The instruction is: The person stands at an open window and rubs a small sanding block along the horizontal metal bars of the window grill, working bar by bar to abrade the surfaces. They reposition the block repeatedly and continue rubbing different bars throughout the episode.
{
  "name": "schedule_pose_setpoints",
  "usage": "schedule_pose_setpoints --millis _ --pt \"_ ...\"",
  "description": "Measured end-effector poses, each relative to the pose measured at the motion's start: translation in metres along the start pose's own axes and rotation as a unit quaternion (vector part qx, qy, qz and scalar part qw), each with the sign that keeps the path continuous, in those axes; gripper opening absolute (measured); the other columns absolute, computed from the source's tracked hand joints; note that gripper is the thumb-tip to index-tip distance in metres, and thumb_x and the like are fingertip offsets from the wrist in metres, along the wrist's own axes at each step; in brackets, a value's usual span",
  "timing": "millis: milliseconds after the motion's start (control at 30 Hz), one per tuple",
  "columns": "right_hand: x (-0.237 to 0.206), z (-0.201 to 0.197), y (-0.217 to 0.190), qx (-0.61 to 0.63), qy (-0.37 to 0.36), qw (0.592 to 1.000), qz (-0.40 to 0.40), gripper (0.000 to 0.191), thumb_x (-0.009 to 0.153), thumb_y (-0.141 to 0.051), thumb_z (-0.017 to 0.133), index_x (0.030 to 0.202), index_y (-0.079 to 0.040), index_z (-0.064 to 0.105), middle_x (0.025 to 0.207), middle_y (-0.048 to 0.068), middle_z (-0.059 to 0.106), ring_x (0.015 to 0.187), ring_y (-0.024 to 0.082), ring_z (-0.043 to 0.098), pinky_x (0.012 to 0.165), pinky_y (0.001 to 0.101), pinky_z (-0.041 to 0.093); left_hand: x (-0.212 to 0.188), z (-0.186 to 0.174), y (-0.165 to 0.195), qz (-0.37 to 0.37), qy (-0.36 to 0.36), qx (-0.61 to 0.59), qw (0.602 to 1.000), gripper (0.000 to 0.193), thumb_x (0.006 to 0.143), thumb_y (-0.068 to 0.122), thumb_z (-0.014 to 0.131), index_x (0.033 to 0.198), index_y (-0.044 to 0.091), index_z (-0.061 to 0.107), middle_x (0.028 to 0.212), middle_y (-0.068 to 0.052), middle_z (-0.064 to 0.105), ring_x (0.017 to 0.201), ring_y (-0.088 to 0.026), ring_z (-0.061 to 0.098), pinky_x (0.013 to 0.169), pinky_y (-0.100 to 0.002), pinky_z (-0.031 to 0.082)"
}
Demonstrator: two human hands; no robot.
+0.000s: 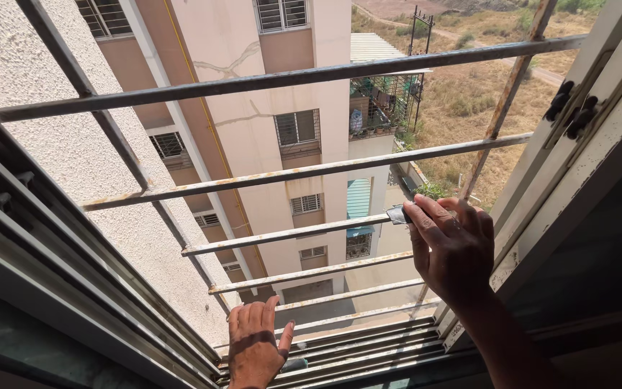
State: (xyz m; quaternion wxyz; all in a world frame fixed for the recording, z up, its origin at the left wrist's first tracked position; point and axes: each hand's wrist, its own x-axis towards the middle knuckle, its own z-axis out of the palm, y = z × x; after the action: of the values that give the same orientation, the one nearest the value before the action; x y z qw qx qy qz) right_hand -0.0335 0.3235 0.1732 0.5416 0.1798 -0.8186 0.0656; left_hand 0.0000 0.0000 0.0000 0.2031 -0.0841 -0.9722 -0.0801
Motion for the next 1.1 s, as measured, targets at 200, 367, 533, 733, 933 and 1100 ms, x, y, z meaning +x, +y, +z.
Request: schedule_pose_setpoints --millis 200,367,533,733,933,1100 --pt "0.004 0.005 -0.008 0.018 0.000 1.000 -0.008 0.023 0.096 -0.019 0.075 0.118 -0.014 0.077 0.121 0.003 0.074 0.108 0.023 0.066 0.094 0.0392 0.045 0.005 0.000 0.004 -0.006 -0.014 -0.002 1.000 0.067 0.086 0.047 0.067 0.139 0.009 0.053 0.112 -0.012 0.056 0.109 -0.029 0.052 0.112 -0.051 0.031" --pt "0.017 0.016 -0.037 0.089 -0.007 0.995 -0.048 0.026 0.093 -0.018 0.074 0.118 -0.012 0.074 0.119 0.004 0.073 0.107 0.022 0.066 0.092 0.0417 0.044 0.008 -0.002 0.011 -0.002 -0.021 -0.009 1.000 0.067 0.086 0.047 0.067 0.140 0.010 0.052 0.112 -0.012 0.055 0.109 -0.030 0.052 0.112 -0.053 0.030" --pt "0.033 0.026 -0.078 0.160 -0.032 0.984 -0.076 0.030 0.090 -0.016 0.074 0.119 -0.010 0.071 0.120 0.007 0.073 0.108 0.025 0.066 0.098 0.0463 0.046 0.007 -0.010 0.018 -0.001 -0.042 -0.018 0.999 0.066 0.090 0.047 0.064 0.141 0.009 0.050 0.114 -0.012 0.054 0.110 -0.029 0.051 0.114 -0.053 0.028" --pt "0.050 0.025 -0.108 0.227 -0.058 0.966 -0.110 0.021 0.094 -0.013 0.070 0.114 -0.010 0.069 0.122 0.010 0.074 0.115 0.027 0.067 0.101 0.0457 0.050 0.003 -0.013 0.027 0.008 -0.017 -0.010 1.000 0.067 0.089 0.048 0.064 0.141 0.007 0.051 0.116 -0.014 0.054 0.113 -0.033 0.049 0.112 -0.054 0.029" --pt "0.052 0.053 -0.163 0.272 -0.051 0.948 -0.157 0.016 0.099 -0.020 0.070 0.106 -0.007 0.064 0.123 0.016 0.073 0.117 0.029 0.070 0.098 0.0462 0.053 0.008 0.006 0.001 -0.021 -0.155 0.048 0.987 0.060 0.096 0.054 0.058 0.127 0.002 0.055 0.123 -0.015 0.050 0.125 -0.031 0.045 0.120 -0.053 0.024" --pt "0.057 0.054 -0.166 0.292 -0.074 0.939 -0.167 0.013 0.096 -0.019 0.069 0.102 -0.008 0.064 0.122 0.014 0.072 0.122 0.030 0.068 0.103 0.0505 0.054 0.009 0.011 -0.005 -0.001 -0.123 0.044 0.991 0.064 0.093 0.051 0.059 0.131 0.000 0.053 0.124 -0.018 0.050 0.129 -0.037 0.044 0.116 -0.057 0.021"
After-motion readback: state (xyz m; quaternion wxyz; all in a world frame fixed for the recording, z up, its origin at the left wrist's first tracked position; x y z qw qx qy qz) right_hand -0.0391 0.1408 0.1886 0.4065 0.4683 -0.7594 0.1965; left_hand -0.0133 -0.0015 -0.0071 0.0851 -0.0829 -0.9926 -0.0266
